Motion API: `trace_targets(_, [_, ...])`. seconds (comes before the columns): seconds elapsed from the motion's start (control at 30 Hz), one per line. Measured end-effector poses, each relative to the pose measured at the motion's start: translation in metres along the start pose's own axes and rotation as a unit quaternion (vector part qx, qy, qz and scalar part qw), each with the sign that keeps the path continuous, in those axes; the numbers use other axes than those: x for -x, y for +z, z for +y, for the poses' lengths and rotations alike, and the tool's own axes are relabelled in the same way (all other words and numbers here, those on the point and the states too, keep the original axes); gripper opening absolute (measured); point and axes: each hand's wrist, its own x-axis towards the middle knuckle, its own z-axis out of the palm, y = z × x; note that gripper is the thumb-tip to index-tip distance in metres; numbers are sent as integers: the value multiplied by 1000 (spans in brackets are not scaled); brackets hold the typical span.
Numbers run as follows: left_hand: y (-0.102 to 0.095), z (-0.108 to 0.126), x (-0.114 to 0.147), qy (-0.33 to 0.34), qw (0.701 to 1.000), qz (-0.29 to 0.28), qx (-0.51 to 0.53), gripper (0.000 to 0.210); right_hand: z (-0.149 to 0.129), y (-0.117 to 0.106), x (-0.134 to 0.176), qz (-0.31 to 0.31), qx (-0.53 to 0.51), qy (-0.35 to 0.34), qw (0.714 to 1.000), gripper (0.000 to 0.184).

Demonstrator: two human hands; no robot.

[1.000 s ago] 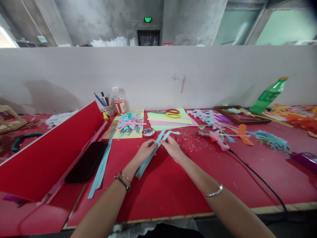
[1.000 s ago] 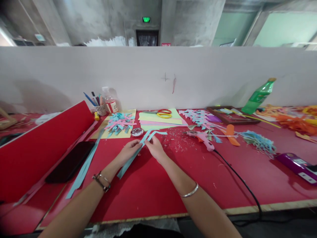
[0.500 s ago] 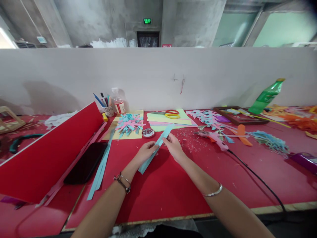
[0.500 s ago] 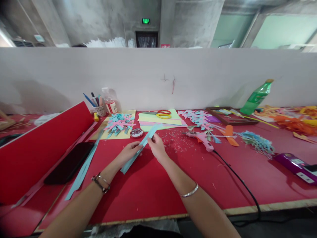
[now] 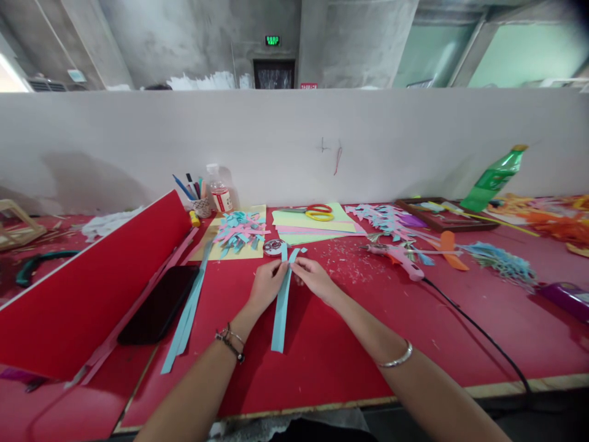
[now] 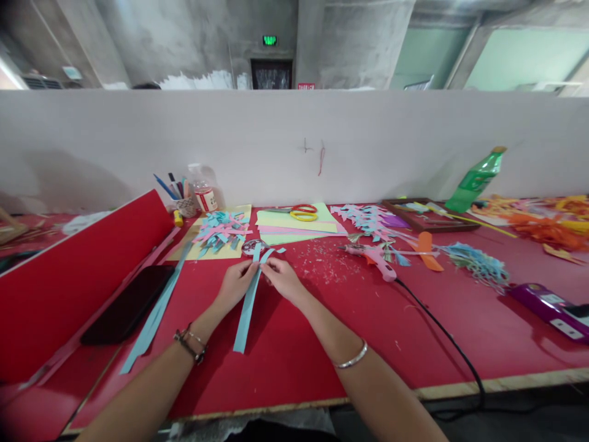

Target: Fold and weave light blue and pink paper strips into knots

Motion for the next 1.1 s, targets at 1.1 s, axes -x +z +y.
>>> trace_targets(1.1, [8, 3, 3, -81, 956, -173, 222, 7, -3, -4, -1, 169, 116, -128, 970, 21])
